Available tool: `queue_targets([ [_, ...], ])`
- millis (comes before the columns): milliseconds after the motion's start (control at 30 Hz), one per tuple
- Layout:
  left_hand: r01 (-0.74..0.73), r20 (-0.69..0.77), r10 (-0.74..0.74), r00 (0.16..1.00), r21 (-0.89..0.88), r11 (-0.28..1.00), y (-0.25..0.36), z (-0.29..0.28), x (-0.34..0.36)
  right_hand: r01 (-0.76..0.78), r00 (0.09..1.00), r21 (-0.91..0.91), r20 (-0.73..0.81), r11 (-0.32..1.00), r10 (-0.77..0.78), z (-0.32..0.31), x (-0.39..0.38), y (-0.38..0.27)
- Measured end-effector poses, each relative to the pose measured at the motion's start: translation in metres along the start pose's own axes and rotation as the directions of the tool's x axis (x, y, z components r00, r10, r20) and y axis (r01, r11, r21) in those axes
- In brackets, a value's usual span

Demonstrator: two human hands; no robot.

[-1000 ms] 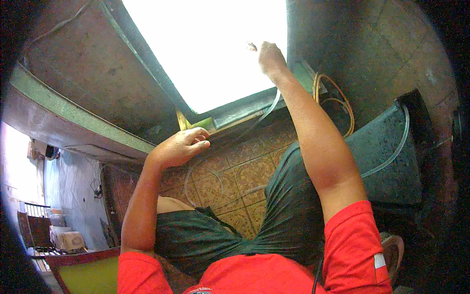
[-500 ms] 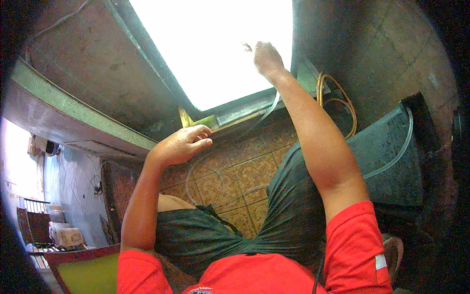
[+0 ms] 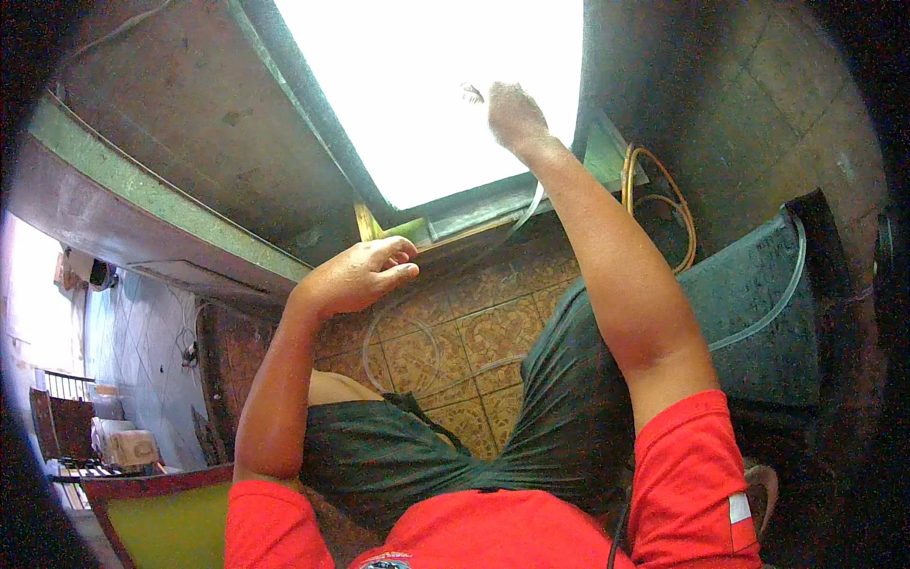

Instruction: The person cleans or prepares a screen printing frame by applying liquid and wiping the mesh surface while it is held over a light box.

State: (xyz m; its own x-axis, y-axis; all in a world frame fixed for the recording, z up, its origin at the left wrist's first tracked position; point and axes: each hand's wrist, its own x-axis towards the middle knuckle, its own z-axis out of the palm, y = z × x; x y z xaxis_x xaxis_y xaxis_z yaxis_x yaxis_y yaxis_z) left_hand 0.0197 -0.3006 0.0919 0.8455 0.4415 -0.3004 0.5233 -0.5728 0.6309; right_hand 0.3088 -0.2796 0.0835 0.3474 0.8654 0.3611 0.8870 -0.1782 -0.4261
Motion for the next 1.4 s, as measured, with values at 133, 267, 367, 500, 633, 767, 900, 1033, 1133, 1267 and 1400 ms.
queue_targets([
  [133,0.006,-0.004,-0.006,1.000,-0.029,1.000,-0.005,0.001,-0.003,-0.030,0.999,0.023,0.040,0.999,0.029,-0.004,0.000,-0.011],
  [267,-0.004,-0.017,0.003,1.000,-0.044,0.999,-0.003,0.001,-0.004,0.017,0.989,-0.060,-0.143,0.998,-0.025,0.003,0.000,-0.007],
  [367,0.002,-0.011,-0.002,1.000,-0.026,1.000,0.000,-0.001,-0.006,0.042,0.994,0.022,-0.106,0.999,-0.039,-0.002,-0.002,-0.014],
  [500,-0.003,-0.012,0.002,1.000,-0.052,0.999,-0.004,0.001,-0.005,0.008,0.996,0.014,-0.087,1.000,-0.007,-0.003,0.003,-0.010],
  [633,-0.010,-0.029,0.009,1.000,-0.024,1.000,-0.007,0.000,-0.008,0.058,0.996,0.060,-0.064,0.997,-0.054,-0.008,-0.005,-0.023],
  [767,-0.007,-0.024,0.006,1.000,-0.047,0.999,-0.006,0.001,-0.008,0.103,0.991,0.076,-0.099,0.992,-0.095,-0.006,-0.005,-0.018],
  [900,-0.010,-0.024,0.009,1.000,-0.031,0.999,-0.005,-0.001,-0.009,0.109,0.994,0.001,-0.028,0.994,-0.109,-0.003,-0.005,-0.020],
  [1033,-0.010,-0.022,0.009,1.000,-0.042,0.999,-0.005,-0.002,-0.011,0.030,0.996,0.000,0.081,1.000,-0.030,-0.010,-0.005,-0.031],
  [1133,-0.019,-0.033,0.018,0.999,-0.028,0.999,-0.009,-0.001,-0.011,0.118,0.992,0.076,0.033,0.990,-0.121,-0.008,-0.009,-0.033],
  [1267,0.007,0.020,-0.007,1.000,0.018,1.000,-0.003,-0.003,-0.009,0.174,0.984,0.091,-0.038,0.981,-0.171,-0.005,-0.010,-0.029],
  [1400,-0.012,-0.006,0.012,1.000,0.013,1.000,-0.008,0.000,-0.010,0.158,0.987,0.059,-0.011,0.986,-0.157,-0.003,-0.010,-0.036],
])
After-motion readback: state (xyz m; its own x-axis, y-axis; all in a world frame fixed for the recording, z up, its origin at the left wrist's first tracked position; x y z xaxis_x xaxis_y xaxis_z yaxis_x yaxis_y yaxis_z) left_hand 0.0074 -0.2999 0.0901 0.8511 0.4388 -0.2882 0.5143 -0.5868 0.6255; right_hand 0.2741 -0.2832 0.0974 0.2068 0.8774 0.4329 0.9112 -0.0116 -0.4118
